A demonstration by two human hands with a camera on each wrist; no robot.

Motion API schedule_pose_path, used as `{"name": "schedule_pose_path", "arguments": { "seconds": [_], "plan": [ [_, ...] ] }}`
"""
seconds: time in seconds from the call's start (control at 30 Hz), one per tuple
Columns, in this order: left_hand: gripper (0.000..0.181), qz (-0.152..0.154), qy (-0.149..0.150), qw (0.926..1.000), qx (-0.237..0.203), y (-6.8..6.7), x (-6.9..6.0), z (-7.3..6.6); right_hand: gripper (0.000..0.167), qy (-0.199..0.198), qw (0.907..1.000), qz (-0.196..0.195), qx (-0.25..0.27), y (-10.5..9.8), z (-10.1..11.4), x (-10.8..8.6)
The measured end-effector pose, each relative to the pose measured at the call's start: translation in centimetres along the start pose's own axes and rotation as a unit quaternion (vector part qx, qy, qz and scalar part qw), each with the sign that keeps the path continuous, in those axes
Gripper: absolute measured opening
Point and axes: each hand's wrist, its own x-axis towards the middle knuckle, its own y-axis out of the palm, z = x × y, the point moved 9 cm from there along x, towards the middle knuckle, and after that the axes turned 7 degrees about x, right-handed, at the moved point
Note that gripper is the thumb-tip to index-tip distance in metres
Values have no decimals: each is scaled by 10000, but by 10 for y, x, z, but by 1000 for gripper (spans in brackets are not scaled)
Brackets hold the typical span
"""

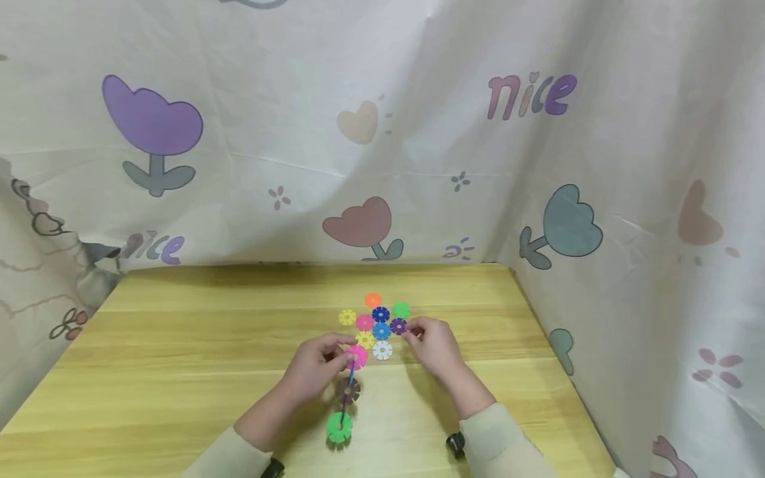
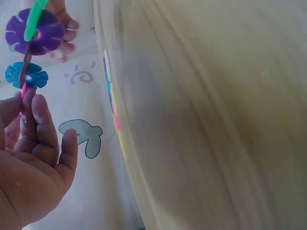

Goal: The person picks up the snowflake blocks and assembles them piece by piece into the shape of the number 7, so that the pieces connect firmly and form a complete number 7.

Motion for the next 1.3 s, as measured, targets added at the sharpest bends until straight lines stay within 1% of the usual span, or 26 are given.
{"name": "schedule_pose_path", "arguments": {
  "seconds": [0.07,0.17,0.3,0.4,0.5,0.6,0.7,0.8,0.97,1.03,1.1,1.2,1.3],
  "plan": [
    [23,-31,-18,10000,-31,-1,0,0,15,10,9988,-37,-482,-2,-5,6],
    [23,-44,-46,10000,-56,-2,-1,1,25,119,9952,17,-975,-2,-11,15],
    [23,-173,-106,9998,-74,-2,0,3,35,280,9872,321,-1536,3,-16,26],
    [23,-370,-153,9992,-32,-6,2,6,35,300,9798,563,-1896,9,-17,33],
    [22,-541,-175,9984,-5,-8,5,9,32,384,9742,657,-2124,14,-18,38],
    [21,-636,-218,9977,-57,-10,5,12,31,506,9687,756,-2311,19,-20,42],
    [20,-674,-261,9973,-127,-12,5,13,31,565,9641,880,-2439,24,-20,45],
    [20,-715,-257,9970,-113,-14,5,14,32,602,9617,959,-2495,28,-18,47],
    [21,-701,-146,9973,-142,-11,6,10,31,680,9601,962,-2537,25,-20,46],
    [21,-679,-139,9974,-172,-10,6,10,29,701,9621,923,-2469,24,-22,46],
    [22,-655,-151,9976,-189,-10,7,10,29,762,9663,893,-2292,23,-25,46],
    [23,-639,-271,9974,-175,-10,6,12,30,834,9724,851,-2007,25,-30,46],
    [23,-643,-304,9973,-165,-12,5,13,30,837,9756,807,-1861,26,-32,45]
  ]
}}
